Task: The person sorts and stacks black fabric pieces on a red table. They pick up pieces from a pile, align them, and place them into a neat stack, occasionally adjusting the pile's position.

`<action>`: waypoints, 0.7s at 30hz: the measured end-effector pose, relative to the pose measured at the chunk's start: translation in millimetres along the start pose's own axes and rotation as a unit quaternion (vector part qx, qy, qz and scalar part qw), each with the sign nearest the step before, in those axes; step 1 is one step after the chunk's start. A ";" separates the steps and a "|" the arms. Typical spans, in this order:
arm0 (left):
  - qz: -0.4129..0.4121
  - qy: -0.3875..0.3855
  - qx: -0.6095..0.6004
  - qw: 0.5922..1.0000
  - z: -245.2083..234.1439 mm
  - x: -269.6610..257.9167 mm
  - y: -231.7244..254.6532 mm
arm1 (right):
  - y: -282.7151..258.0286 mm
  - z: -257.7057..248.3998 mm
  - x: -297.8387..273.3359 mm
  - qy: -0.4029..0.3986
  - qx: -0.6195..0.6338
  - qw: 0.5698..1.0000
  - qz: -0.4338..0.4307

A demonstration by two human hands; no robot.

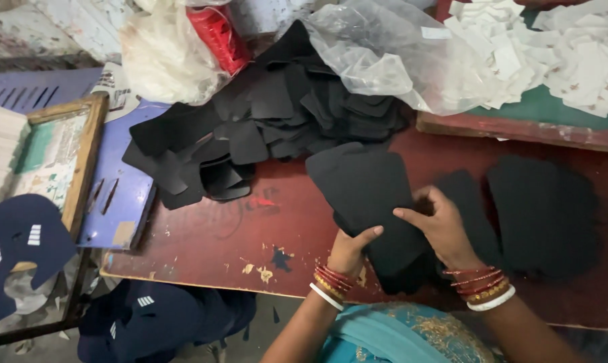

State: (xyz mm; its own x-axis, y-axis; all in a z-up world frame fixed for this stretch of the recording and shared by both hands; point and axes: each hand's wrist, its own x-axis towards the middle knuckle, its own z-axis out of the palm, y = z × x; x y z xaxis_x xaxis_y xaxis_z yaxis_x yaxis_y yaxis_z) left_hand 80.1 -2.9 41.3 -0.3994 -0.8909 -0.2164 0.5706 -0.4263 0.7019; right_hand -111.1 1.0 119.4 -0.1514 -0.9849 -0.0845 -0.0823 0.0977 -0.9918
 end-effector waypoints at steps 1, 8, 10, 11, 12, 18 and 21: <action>-0.003 -0.003 0.001 1.000 2.1 0.3 0.4 | 16.1 -6.7 0.6 0.005 0.001 1.000 0.001; -0.062 0.004 -0.084 0.995 21.1 -2.1 0.8 | 37.2 -34.7 -9.4 0.028 0.026 0.998 0.048; -0.058 -0.001 -0.101 0.993 29.0 -1.7 0.2 | 43.2 -42.5 -12.0 0.046 -0.025 0.997 0.054; -0.056 0.014 -0.093 0.994 36.1 -2.5 2.8 | 36.3 -43.0 -14.6 0.075 -0.162 0.982 -0.067; -0.055 0.028 -0.086 0.994 43.2 -3.5 5.1 | 29.4 -43.7 -17.5 0.100 -0.294 0.932 -0.186; -0.008 0.043 -0.076 0.996 52.9 -4.7 -7.0 | -5.2 -32.8 -29.1 0.137 -0.329 0.927 -0.117; -0.001 0.053 -0.075 0.996 52.2 -5.2 -9.7 | -5.4 -27.6 -33.8 0.168 -0.456 0.856 -0.174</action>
State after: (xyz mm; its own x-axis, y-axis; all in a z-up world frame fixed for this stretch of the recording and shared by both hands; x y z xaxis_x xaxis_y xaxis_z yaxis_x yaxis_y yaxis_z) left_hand 39.1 14.0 71.0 -0.3276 -0.8982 -0.2932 0.6739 -0.4396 0.5938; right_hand -132.7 37.8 130.2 -0.2235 -0.8949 0.3863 -0.8925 0.0286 -0.4502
